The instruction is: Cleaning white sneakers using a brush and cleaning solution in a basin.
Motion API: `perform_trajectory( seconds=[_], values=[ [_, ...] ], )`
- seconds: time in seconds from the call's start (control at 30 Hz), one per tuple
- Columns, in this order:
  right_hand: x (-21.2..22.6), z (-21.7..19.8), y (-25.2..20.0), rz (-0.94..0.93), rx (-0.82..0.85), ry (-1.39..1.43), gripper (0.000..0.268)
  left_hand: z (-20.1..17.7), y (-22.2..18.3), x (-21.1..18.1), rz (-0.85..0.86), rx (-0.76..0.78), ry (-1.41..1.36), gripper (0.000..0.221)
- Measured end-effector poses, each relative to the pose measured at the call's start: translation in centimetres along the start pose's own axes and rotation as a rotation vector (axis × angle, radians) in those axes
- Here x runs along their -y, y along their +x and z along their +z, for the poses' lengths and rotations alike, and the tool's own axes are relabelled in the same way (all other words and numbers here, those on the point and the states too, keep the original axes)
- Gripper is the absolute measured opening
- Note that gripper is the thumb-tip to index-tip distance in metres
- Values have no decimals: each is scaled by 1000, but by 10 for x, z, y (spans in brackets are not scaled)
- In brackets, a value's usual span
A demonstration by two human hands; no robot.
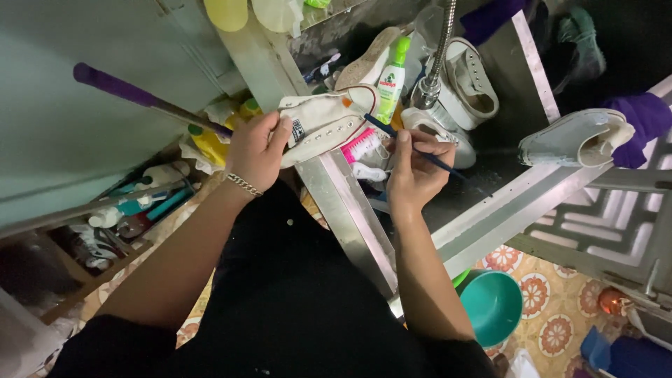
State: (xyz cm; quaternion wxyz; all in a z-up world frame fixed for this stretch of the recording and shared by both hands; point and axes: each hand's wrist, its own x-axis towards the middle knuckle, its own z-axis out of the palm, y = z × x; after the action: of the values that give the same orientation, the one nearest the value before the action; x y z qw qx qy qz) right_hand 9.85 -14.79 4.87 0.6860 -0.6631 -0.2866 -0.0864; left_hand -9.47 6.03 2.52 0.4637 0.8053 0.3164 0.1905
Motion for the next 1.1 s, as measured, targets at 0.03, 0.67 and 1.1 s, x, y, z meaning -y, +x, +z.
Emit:
perform_trajectory(
  seconds=[0.03,0.67,1.1],
  values=[
    [-2,-4,1,1,2,-2,34,2,1,6,-2,0,-2,62],
    [5,3,16,-184,22,-104,33,23,-1,5,-13,-85,-267,61],
    [0,7,5,-74,56,-48,33,29,-2,15,30,-80,-342,55]
  ],
)
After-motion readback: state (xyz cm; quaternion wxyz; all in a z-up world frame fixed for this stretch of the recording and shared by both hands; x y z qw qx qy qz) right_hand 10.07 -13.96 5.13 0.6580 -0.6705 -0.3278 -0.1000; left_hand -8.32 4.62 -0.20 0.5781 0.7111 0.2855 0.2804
